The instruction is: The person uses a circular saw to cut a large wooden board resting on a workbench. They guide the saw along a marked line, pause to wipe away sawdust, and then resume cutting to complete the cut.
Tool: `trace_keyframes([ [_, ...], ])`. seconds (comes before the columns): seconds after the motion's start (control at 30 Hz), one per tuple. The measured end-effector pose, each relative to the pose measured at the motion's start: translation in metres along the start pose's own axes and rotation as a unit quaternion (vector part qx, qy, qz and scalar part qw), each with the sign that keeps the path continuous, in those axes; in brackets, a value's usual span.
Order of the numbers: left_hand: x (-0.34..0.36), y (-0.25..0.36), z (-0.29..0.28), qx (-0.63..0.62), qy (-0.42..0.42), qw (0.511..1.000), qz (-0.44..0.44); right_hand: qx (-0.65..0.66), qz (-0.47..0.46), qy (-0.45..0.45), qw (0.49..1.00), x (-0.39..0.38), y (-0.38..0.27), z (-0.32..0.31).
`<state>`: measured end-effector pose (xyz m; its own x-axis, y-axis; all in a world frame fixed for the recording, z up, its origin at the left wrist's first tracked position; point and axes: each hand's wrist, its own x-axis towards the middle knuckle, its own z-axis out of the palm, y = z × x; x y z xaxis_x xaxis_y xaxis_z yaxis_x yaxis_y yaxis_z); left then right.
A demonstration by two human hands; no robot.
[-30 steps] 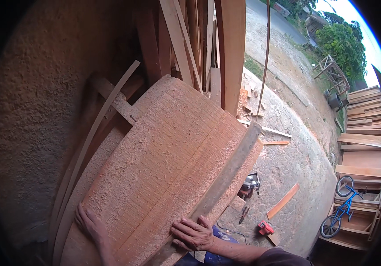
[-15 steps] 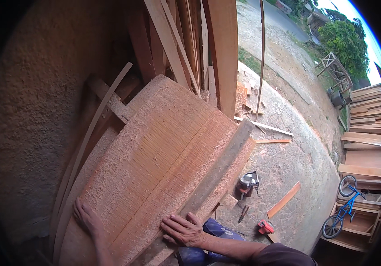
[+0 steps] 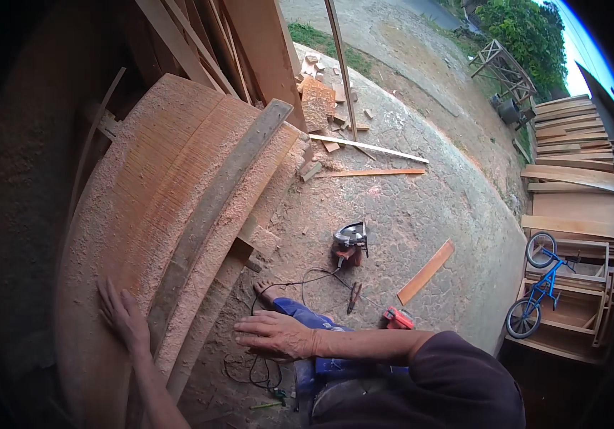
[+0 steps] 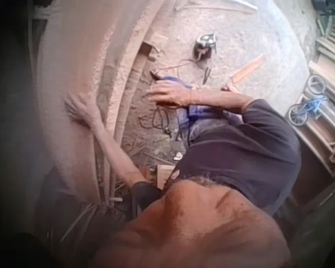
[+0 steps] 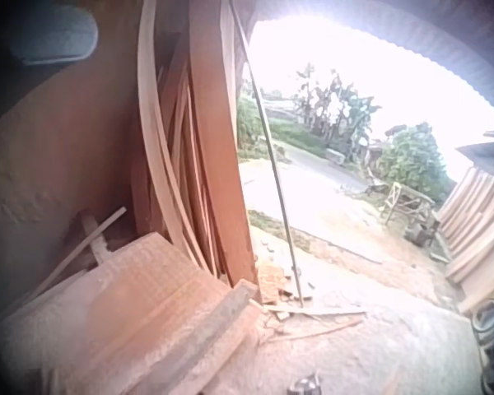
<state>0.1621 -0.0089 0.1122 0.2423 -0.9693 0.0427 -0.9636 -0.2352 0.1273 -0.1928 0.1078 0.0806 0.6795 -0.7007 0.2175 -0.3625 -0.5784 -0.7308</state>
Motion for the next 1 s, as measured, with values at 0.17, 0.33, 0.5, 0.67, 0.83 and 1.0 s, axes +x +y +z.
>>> trace_keyframes([
  [0.17, -0.046, 0.051, 0.011, 0.058, 0.002, 0.998, 0.013, 0.004, 0.301, -0.045, 0.953, -0.147, 0.075, 0.013],
  [0.33, -0.050, 0.040, 0.018, 0.028, 0.074, 0.995, 0.056, -0.028, 0.468, -0.082, 0.880, -0.231, 0.184, 0.033],
  [0.5, -0.051, 0.042, 0.021, -0.056, 0.059, 0.996, 0.043, -0.057, 0.507, -0.118, 0.852, -0.287, 0.292, 0.071],
  [0.67, -0.047, 0.058, 0.030, -0.202, 0.044, 0.977, -0.052, -0.106, 0.500, -0.130, 0.849, -0.337, 0.412, 0.146],
  [0.83, -0.053, 0.057, 0.011, -0.182, 0.058, 0.977, -0.089, -0.166, 0.525, -0.165, 0.818, -0.307, 0.486, 0.208],
  [1.0, -0.046, 0.027, 0.041, -0.242, 0.030, 0.960, -0.140, -0.379, 0.367, -0.353, 0.772, -0.420, 0.577, 0.203],
])
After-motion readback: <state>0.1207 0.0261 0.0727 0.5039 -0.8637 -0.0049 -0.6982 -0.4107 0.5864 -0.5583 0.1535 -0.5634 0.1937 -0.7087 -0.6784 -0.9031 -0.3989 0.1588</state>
